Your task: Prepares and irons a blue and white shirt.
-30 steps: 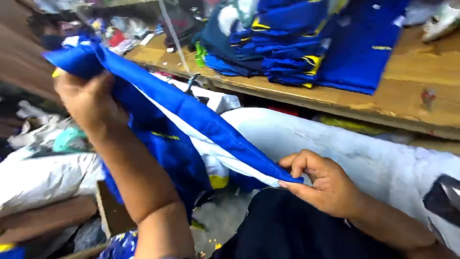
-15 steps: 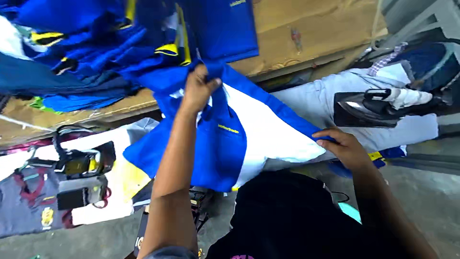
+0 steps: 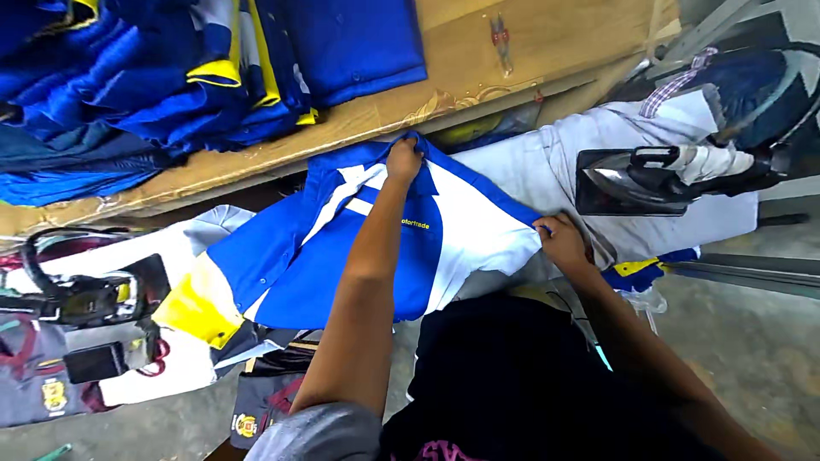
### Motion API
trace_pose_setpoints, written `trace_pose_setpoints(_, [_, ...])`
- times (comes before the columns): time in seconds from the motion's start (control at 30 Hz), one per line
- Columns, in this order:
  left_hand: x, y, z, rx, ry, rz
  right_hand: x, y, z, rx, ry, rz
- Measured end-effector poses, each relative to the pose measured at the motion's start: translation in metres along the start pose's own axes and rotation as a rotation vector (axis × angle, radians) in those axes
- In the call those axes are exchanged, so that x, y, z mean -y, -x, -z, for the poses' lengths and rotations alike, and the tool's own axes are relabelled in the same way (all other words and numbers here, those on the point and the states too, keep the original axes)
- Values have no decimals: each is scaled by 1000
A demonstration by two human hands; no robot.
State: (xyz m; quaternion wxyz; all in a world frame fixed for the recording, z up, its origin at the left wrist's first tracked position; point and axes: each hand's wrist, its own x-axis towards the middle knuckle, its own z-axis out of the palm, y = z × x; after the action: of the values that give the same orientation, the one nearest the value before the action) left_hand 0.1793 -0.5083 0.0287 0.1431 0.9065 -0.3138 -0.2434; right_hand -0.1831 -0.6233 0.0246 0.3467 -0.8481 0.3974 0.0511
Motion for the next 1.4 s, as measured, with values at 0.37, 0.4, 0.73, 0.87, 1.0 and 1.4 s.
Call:
trace_pose_setpoints(0.37, [-9,119,-17,-239,-42,-33,72,-46,-40,-178,43,600])
trace_pose_setpoints(0.4, [-7,120,-28,-266,-82,-42,85,-60,-50,-171,61,677])
trace_pose_setpoints(0.73, [42,61,1,-248,38,220,100,-136,-92,30,359,709])
trace_pose_setpoints(0.87, [47,56,7,-238,70,219,109,-135,-81,68,340,690])
trace_pose_setpoints(1.0, [33,66,-4,-374,-64,115,131,-145,-76,29,303,748])
trace_pose_setpoints(1.4, [38,79,-42,-564,-225,-144,128,-161,-60,52,200,599])
